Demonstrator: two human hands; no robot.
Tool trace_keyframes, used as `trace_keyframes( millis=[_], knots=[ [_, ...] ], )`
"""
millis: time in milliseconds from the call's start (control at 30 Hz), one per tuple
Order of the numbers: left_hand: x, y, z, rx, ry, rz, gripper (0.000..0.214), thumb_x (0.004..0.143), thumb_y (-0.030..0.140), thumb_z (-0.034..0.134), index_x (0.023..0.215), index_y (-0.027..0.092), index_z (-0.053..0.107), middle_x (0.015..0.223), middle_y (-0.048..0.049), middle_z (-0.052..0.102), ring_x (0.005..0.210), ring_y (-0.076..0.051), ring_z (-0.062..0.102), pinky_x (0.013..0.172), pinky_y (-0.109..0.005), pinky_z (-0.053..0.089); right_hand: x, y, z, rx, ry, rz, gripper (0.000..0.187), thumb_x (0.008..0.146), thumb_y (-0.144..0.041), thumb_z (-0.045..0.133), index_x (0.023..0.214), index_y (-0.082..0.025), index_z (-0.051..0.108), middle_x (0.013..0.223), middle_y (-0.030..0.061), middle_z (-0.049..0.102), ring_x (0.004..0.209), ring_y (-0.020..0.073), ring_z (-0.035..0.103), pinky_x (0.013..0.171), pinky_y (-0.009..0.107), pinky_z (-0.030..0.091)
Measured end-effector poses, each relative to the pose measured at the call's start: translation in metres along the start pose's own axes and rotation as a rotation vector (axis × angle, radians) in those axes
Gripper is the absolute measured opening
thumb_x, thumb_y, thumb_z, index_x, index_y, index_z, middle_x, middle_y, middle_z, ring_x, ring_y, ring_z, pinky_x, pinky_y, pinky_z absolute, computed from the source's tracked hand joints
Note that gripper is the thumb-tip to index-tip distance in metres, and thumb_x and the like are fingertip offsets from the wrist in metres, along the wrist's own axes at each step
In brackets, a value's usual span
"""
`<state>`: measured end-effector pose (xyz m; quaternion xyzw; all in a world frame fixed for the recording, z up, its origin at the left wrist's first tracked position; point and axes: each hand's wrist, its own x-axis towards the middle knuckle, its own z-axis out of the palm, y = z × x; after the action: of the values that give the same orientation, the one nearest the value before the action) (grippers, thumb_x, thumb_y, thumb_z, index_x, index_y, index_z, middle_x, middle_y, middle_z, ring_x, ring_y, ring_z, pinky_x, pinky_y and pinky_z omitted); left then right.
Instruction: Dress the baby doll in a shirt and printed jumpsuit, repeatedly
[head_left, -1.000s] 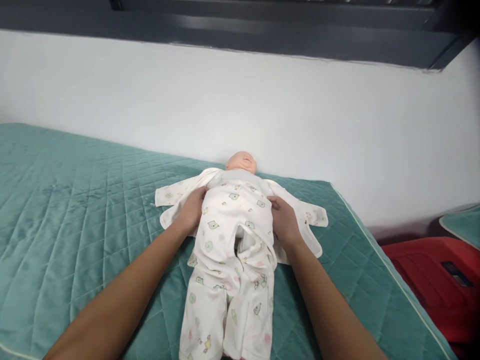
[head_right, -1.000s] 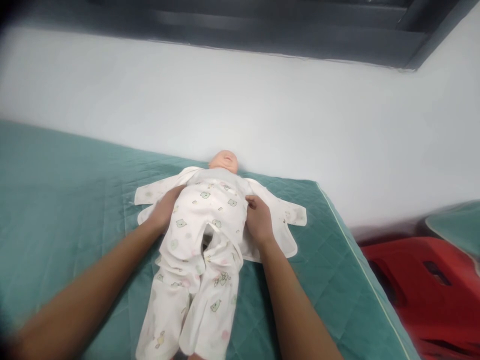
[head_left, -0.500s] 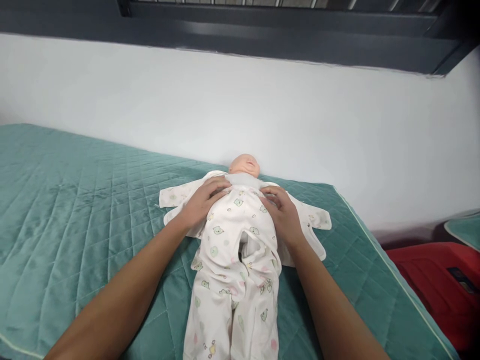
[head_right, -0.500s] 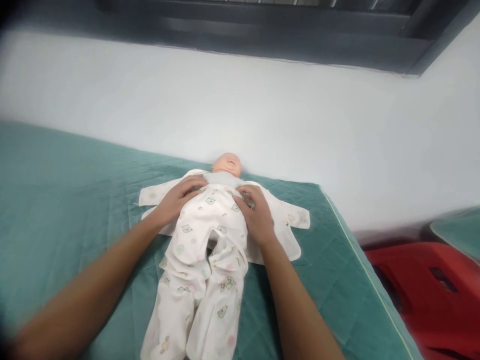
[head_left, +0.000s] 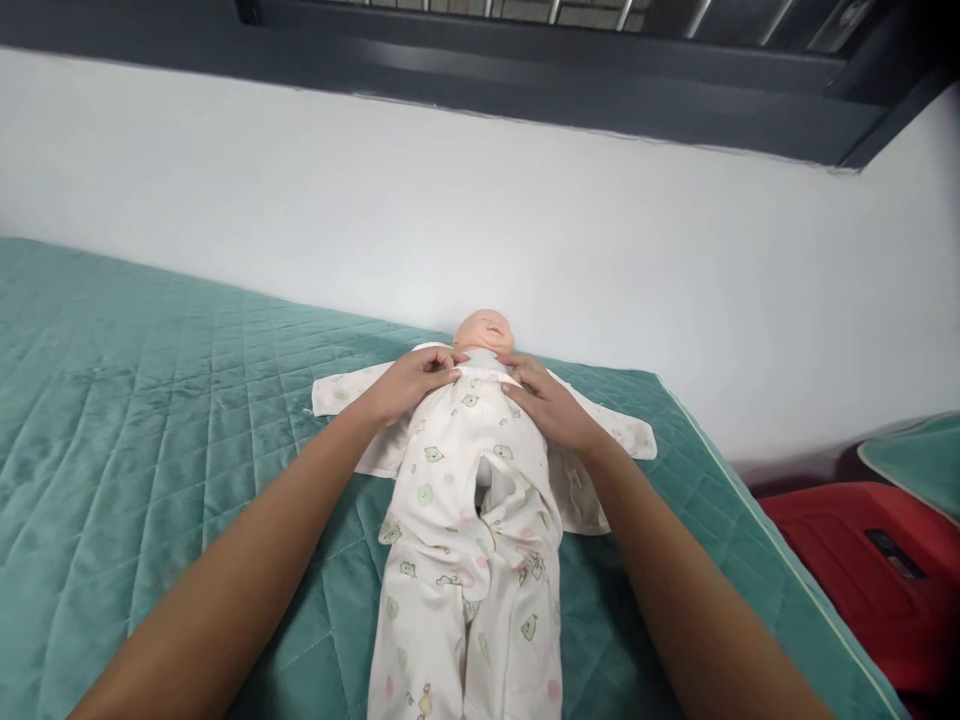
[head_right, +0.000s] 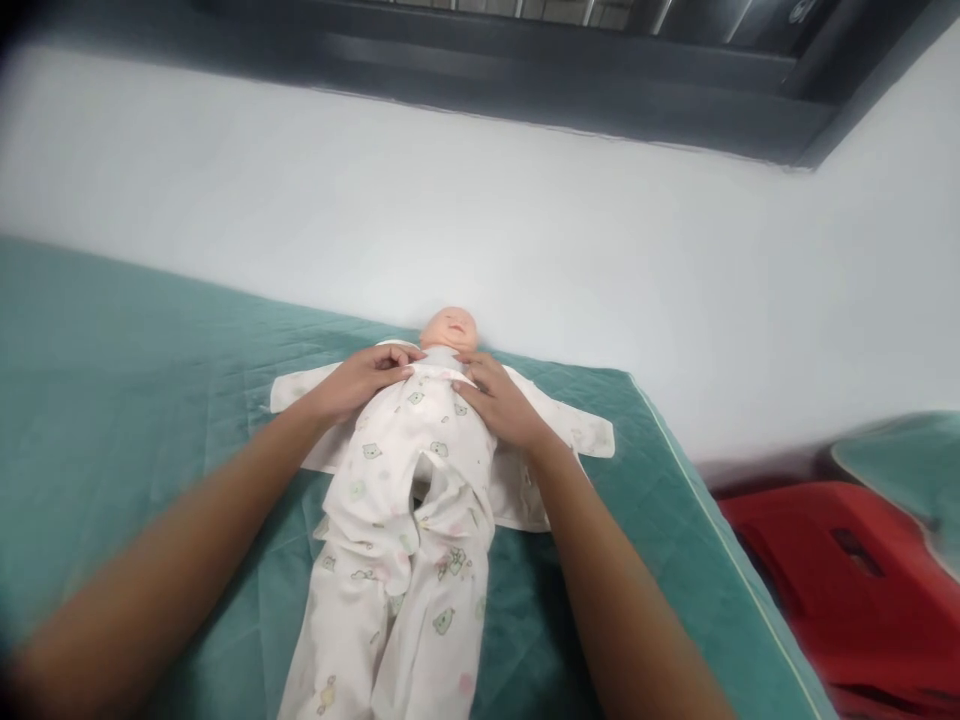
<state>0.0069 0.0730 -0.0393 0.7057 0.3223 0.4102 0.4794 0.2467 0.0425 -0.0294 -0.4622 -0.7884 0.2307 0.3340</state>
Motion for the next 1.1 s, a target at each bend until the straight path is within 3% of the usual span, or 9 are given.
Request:
trace_keyframes(
  millis=[100,200,267,367,500,633,833,967,1100],
  knots=[
    [0.012,0.002,-0.004,0.060,0.008,-0.098,0.022,0.082,0.039,0.059,0.076,0.019,0.054,0.102,-0.0067,0.067,0.099,-0.021,0.060,0.084,-0.033,0.046,0.010,0.003,-0.003,-0.033,0.007,0.046,0.029,0.092,-0.048,0.047,0.078,-0.023,0.055,0.126,0.0044,0.060,0.118,0.0218,0.052,0.101,0.036,0.036],
    [0.026,0.006,-0.003,0.263,0.081,-0.185,0.019,0.085,0.037,0.056,0.076,0.020,0.053,0.083,-0.0028,0.064,0.081,-0.019,0.058,0.071,-0.030,0.043,0.020,0.008,-0.003,-0.087,0.060,0.186,0.033,0.089,-0.051,0.048,0.073,-0.023,0.052,0.092,0.0007,0.064,0.089,0.0199,0.056,0.081,0.033,0.041],
    [0.034,0.007,0.001,0.405,0.123,-0.209,0.017,0.086,0.033,0.055,0.075,0.020,0.052,0.080,-0.0021,0.062,0.077,-0.018,0.056,0.071,-0.031,0.041,0.025,0.013,0.000,-0.089,0.117,0.269,0.035,0.087,-0.052,0.049,0.069,-0.022,0.049,0.074,-0.0021,0.058,0.075,0.0177,0.051,0.071,0.031,0.039],
    [0.039,0.003,0.009,0.502,0.195,-0.195,0.014,0.086,0.028,0.055,0.076,0.020,0.051,0.081,-0.0028,0.062,0.078,-0.019,0.056,0.074,-0.032,0.042,0.030,0.019,0.009,-0.037,0.245,0.297,0.036,0.084,-0.051,0.053,0.064,-0.022,0.047,0.065,-0.0033,0.051,0.069,0.0160,0.047,0.067,0.029,0.037],
    [0.034,-0.009,0.014,0.608,0.255,-0.074,0.008,0.088,0.026,0.054,0.082,0.020,0.055,0.088,-0.0051,0.064,0.085,-0.021,0.057,0.078,-0.034,0.043,0.025,0.021,0.019,0.030,0.374,0.295,0.029,0.081,-0.047,0.057,0.069,-0.022,0.052,0.070,-0.0013,0.057,0.071,0.0166,0.050,0.070,0.030,0.041],
    [0.024,-0.015,0.006,0.771,0.213,0.058,0.017,0.091,0.034,0.052,0.087,0.019,0.061,0.100,-0.0087,0.063,0.106,-0.027,0.050,0.091,-0.039,0.040,0.014,0.021,0.017,0.039,0.375,0.275,0.025,0.082,-0.047,0.056,0.077,-0.022,0.057,0.094,0.0046,0.067,0.086,0.0201,0.057,0.081,0.035,0.044],
    [0.014,-0.012,-0.010,0.666,0.119,-0.037,0.025,0.091,0.041,0.050,0.080,0.020,0.057,0.106,-0.0053,0.063,0.105,-0.024,0.054,0.099,-0.042,0.034,0.005,0.022,0.004,-0.067,0.222,0.244,0.034,0.087,-0.050,0.049,0.068,-0.022,0.054,0.112,0.0054,0.067,0.104,0.0233,0.057,0.092,0.038,0.042],
    [0.013,-0.010,-0.015,0.571,0.080,-0.035,0.021,0.091,0.037,0.048,0.080,0.020,0.055,0.105,-0.0046,0.063,0.098,-0.021,0.057,0.089,-0.034,0.040,0.002,0.017,-0.005,-0.026,0.098,0.241,0.036,0.089,-0.051,0.048,0.069,-0.023,0.057,0.105,0.0043,0.070,0.103,0.0244,0.060,0.093,0.038,0.043],
    [0.019,-0.011,-0.016,0.584,0.115,-0.094,0.021,0.092,0.033,0.044,0.077,0.021,0.052,0.089,-0.0043,0.065,0.082,-0.020,0.057,0.072,-0.031,0.040,0.000,0.013,-0.015,0.007,0.019,0.249,0.033,0.086,-0.049,0.052,0.067,-0.023,0.057,0.115,0.0054,0.069,0.109,0.0273,0.060,0.090,0.040,0.045]
  ],
)
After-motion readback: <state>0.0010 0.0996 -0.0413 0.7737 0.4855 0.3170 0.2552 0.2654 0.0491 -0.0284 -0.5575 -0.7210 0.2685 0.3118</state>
